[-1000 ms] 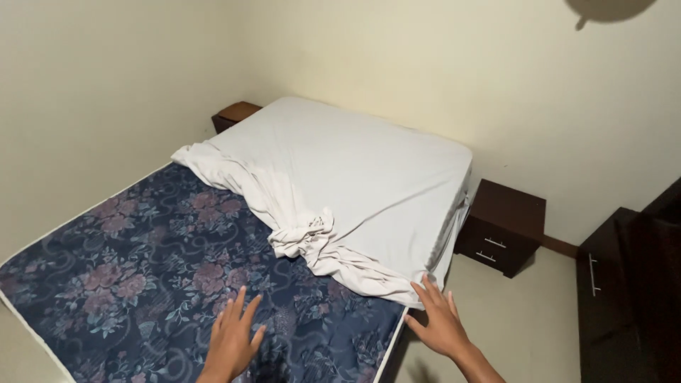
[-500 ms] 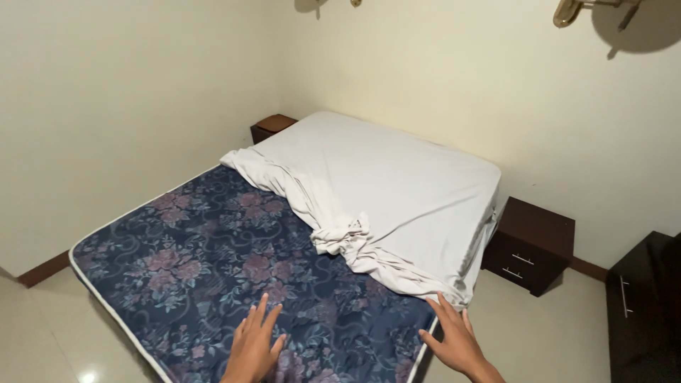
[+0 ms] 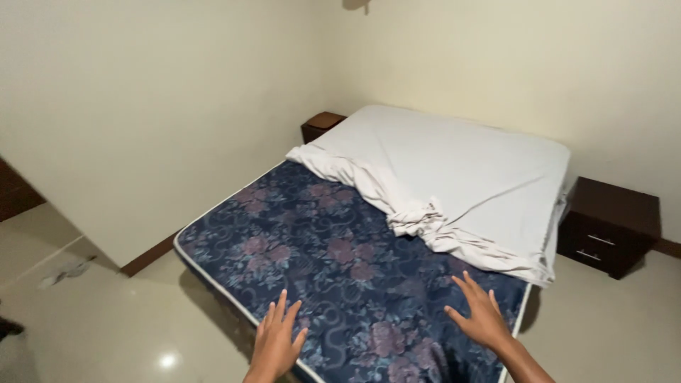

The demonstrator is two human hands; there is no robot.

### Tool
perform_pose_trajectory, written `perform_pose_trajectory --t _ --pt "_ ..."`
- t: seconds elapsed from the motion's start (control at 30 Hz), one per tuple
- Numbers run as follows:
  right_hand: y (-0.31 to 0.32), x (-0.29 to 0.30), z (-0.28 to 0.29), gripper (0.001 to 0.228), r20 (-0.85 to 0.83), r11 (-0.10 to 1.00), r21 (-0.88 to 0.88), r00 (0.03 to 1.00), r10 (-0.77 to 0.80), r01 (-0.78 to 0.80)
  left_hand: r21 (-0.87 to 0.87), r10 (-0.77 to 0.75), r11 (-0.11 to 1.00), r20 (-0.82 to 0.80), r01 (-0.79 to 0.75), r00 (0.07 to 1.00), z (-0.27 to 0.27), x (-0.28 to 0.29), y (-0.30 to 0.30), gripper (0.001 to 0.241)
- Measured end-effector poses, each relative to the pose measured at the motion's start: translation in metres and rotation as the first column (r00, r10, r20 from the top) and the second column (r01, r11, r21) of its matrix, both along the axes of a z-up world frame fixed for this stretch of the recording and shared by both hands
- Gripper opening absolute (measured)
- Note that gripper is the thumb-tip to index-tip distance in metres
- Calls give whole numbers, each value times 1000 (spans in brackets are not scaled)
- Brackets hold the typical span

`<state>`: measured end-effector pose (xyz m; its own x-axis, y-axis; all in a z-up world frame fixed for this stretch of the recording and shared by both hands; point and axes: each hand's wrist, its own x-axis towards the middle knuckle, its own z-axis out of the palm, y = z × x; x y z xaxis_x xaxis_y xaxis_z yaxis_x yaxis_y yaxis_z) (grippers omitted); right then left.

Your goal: The person spreads a white fitted sheet over a mattress with a blue floral pattern. They pull and tuck the sheet around the corners and edges of the mattress, moving around the bed to smooth the fabric and ensure it is properly fitted.

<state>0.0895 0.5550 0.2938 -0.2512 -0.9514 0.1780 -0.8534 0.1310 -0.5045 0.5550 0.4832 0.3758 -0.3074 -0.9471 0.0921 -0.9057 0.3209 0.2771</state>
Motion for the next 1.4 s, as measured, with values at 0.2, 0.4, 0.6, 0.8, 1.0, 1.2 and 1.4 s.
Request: perform_pose_trajectory --t 0.2,0.4,0.6,0.8,1.0,1.2,1.4 --pt "-20 56 19 81 -28 1000 17 1000 -2 3 -49 33 998 -6 -33 999 3 69 -6 67" --pt "-49 74 13 82 -50 1000 8 999 10 -9 -36 84 996 -2 -84 996 -14 100 -33 71" --pt "-100 82 -15 82 -53 1000 -11 999 8 -8 -53 53 997 -34 -55 998 -33 123 -70 71" --pt "-173 101 -25 84 -70 998 54 997 -18 22 -10 33 999 -35 -33 999 -27 122 -141 69" --pt "-248 120 -9 81 -33 1000 -1 999 17 -17 -58 63 996 -7 -64 998 -47 145 -232 79" --pt "-300 150 -3 80 -73 999 23 997 36 -35 -97 110 989 20 -108 994 -120 191 -307 82" --pt "-343 195 12 78 -92 999 44 996 11 -7 -109 57 993 18 -54 998 -138 239 -369 79"
